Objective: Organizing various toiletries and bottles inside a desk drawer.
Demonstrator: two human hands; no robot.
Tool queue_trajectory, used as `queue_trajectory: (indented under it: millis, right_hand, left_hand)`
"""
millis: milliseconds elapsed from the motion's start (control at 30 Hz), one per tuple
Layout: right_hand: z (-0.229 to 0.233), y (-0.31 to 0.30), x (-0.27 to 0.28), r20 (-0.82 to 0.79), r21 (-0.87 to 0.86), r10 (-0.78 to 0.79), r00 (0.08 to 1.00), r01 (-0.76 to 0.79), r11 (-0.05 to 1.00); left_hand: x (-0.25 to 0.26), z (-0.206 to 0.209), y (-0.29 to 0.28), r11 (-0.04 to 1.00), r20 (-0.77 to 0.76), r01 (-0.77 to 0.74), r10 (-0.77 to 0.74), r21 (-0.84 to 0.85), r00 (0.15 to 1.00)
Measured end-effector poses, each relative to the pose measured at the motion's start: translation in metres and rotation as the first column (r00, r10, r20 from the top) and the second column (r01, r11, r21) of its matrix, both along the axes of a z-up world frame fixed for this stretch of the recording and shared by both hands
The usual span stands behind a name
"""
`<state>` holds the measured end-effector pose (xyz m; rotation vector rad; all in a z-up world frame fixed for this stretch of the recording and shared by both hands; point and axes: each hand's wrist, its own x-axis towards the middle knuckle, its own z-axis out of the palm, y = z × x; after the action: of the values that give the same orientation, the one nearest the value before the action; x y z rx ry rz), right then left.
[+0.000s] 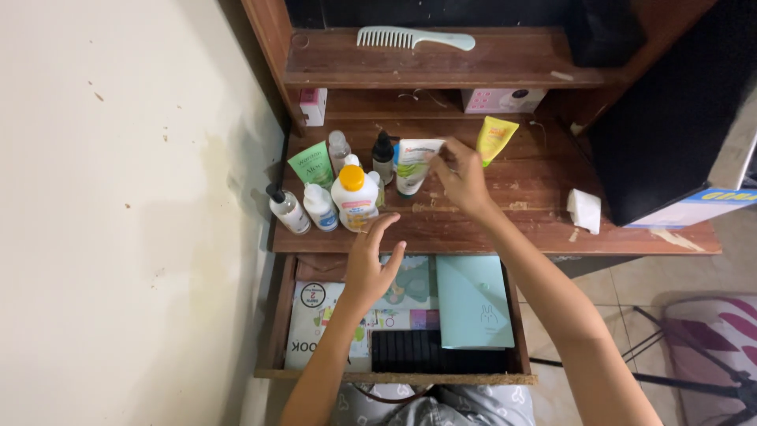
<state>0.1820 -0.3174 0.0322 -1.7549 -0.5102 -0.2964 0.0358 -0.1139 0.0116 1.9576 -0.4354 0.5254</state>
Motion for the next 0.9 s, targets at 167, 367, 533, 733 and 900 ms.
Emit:
queue_trajectory:
  millis: [167, 367, 533, 733, 900]
  right_hand:
    - [0.009, 0.013, -0.005, 0.142, -0.163, -0.024, 0.99, 0.047, 0.985]
    - [0.007, 0.02, -0.002, 0.01, -0.112, -0.018, 1.0, 0.019, 0.993]
    - [0.007, 0.02, -0.001, 0.128, -0.174, -0.022, 0.992, 0.045, 0.984]
    - [0.006, 0.02, 0.003, 0.114, -0.16, -0.04, 0.993, 0.058, 0.985]
    - [0.011, 0.019, -0.001, -0.059, -0.186, -0.055, 0.997, 0.043, 0.982]
  left_hand:
    - [0.0, -0.002, 0.002, 1.0, 0.002, 0.002, -0.002, 0.011, 1.0]
    - [0.0, -0.004, 0.005, 1.0, -0.011, -0.007, 0.007, 0.011, 1.0]
    - [0.0, 0.0, 0.005, 1.0, 0.0, -0.014, 0.014, 0.022, 1.0]
    - [0.0, 0.001, 0.004, 1.0, 0.033, -0.02, 0.02, 0.014, 0.999]
    - [-0.002, -0.002, 0.004, 0.999, 0.029, -0.028, 0.027, 0.035, 0.999]
